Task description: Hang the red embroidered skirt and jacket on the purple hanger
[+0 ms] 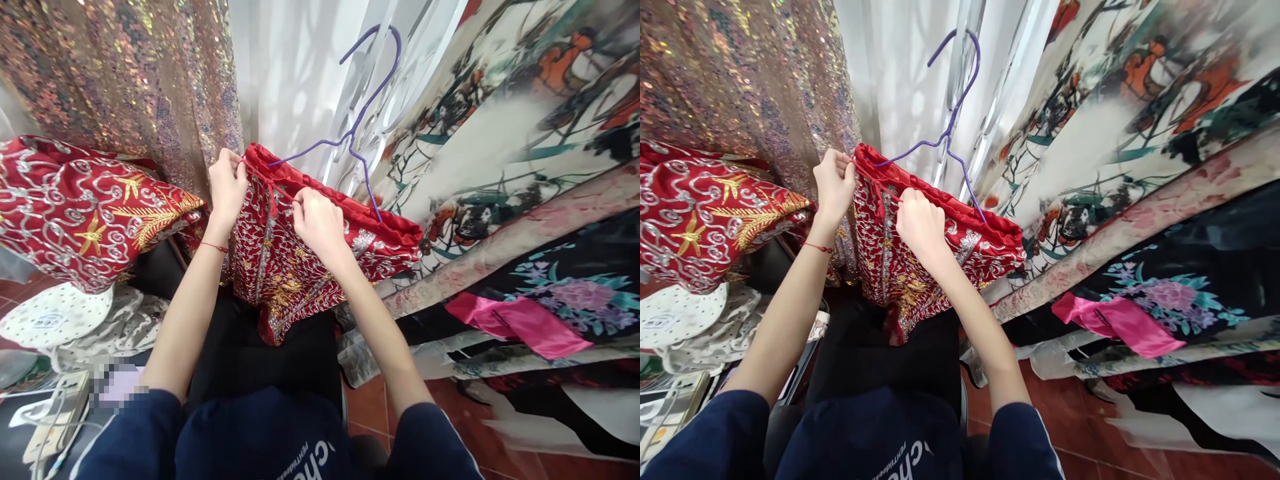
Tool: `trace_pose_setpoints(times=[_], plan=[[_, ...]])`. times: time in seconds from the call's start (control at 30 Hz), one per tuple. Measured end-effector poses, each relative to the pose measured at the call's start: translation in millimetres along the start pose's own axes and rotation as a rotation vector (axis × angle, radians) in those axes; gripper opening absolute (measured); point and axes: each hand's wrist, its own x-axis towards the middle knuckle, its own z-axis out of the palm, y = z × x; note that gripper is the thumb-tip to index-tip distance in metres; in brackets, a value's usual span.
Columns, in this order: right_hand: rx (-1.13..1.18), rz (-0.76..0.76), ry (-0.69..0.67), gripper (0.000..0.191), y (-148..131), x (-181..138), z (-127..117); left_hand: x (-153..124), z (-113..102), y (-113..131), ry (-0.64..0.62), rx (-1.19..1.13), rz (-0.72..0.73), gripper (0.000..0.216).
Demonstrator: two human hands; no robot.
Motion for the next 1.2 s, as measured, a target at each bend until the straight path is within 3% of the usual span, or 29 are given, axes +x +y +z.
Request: trace_pose_setpoints(times=[0.23, 0.33, 0.43, 0.5, 0.67, 0.8, 0.9, 0.97, 1.07, 1.2], plan=[[0.003, 0.011, 0.060, 0.027, 1, -4, 0, -2, 1, 1, -0.029, 0.031, 0.045, 0.024], [0.022, -0.024, 0.154, 0.026, 1, -3, -5, -12, -6, 14, -0.073, 0.068, 0.079, 0.021], [0.053, -0.118, 0.258, 0.027, 9, -9, -13, -19, -15, 34, -0.062, 0.093, 0.146, 0.038], [0.038, -0.160, 0.340, 0.029, 20, -18, -20, -19, -20, 46, -0.095, 0.118, 0.227, 0.045], [-0.231, -0.104, 0.472, 0.028, 72, -55, -49, -2, -21, 48, -0.204, 0.152, 0.260, 0.021], [-0.327, -0.042, 0.298, 0.035, 119, -80, -70, 8, -11, 35, -0.203, 0.082, 0.204, 0.020], [-0.113, -0.033, 0.074, 0.026, 143, -83, -82, 5, -8, 29, -0.210, -0.015, 0.207, 0.018], [0.014, -0.046, 0.020, 0.021, 153, -76, -87, 1, -12, 28, -0.188, -0.040, 0.213, 0.024], [0.065, -0.042, 0.151, 0.021, 164, -63, -90, -6, -25, 31, -0.168, 0.003, 0.213, 0.025], [0.110, 0.039, 0.492, 0.026, 180, -49, -74, -14, -46, 45, -0.262, 0.034, 0.156, 0.015]])
